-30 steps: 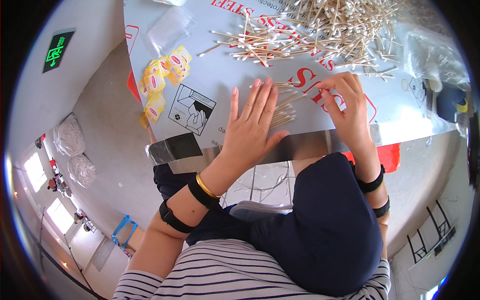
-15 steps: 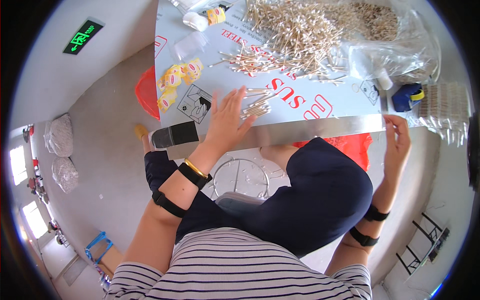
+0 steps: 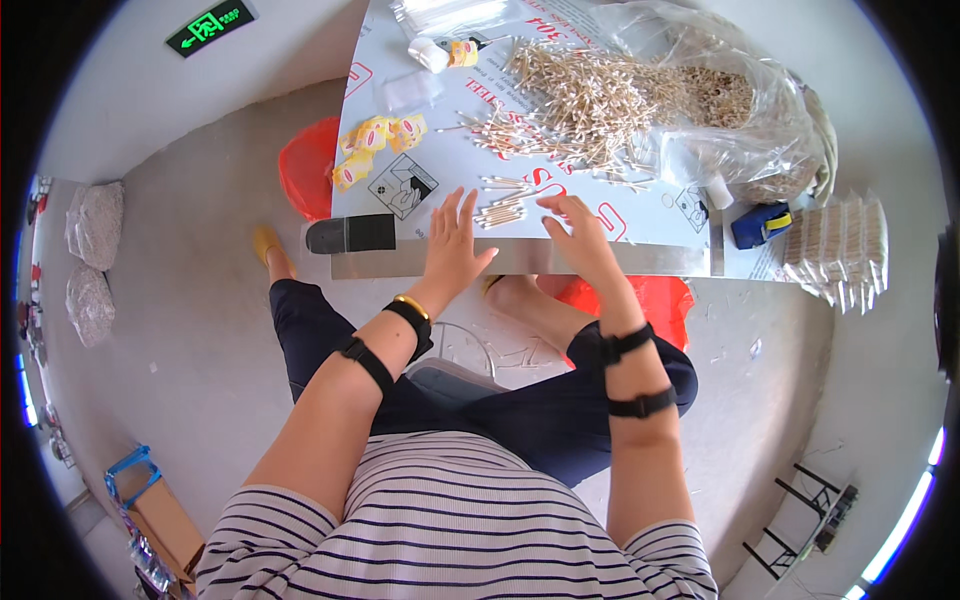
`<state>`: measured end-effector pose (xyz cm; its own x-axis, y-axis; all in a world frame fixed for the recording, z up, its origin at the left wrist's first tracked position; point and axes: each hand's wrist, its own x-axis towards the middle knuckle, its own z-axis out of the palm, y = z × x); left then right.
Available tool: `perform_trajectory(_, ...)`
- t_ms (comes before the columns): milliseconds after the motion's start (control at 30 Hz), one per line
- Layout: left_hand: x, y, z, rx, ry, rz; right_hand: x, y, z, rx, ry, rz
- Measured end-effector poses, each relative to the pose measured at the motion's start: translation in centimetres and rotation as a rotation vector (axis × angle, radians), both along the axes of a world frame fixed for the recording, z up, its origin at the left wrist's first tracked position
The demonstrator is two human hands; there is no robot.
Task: Picking individual cotton swabs from a pile and arranging them neatly in a row on a work table.
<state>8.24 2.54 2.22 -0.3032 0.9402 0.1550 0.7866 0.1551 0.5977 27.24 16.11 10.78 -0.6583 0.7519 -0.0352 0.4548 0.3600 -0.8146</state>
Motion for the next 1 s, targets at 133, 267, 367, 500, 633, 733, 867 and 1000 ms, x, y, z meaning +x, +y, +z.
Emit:
perform_trajectory(133,-0.1,1.8,-1.2,-0.021,0.037,0.021,-3.0,2.1,-5.4,0.144,-0.014,-0.029)
perform_trajectory(267,-0.7,2.8,-1.5,-0.007,0.012,0.03,-4.6,3.8,-8.0,0.281,-0.204,-0.008)
perform_trajectory(367,-1.6,3.3,-1.6,0.009,0.011,0.01,-5.9,4.5,-8.7,0.327,-0.246,0.011)
perform_trajectory(500,-3.6,3.8,-2.0,0.013,0.031,-0.031,-7.0,4.6,-8.8,0.329,-0.301,0.041)
perform_trajectory(633,-4.5,4.0,-2.0,0.041,0.003,-0.074,-7.4,3.9,-8.5,0.331,-0.298,0.055)
perform_trajectory(733,-4.8,4.0,-1.9,0.053,-0.021,-0.074,-7.5,3.3,-8.3,0.349,-0.301,0.105)
perform_trajectory(867,-4.3,3.6,-1.6,0.053,-0.012,-0.074,-6.8,3.2,-8.2,0.33,-0.221,0.076)
perform_trajectory(1000,-3.3,2.3,-1.6,0.039,0.036,-0.041,-4.1,3.2,-9.0,0.335,-0.027,-0.141)
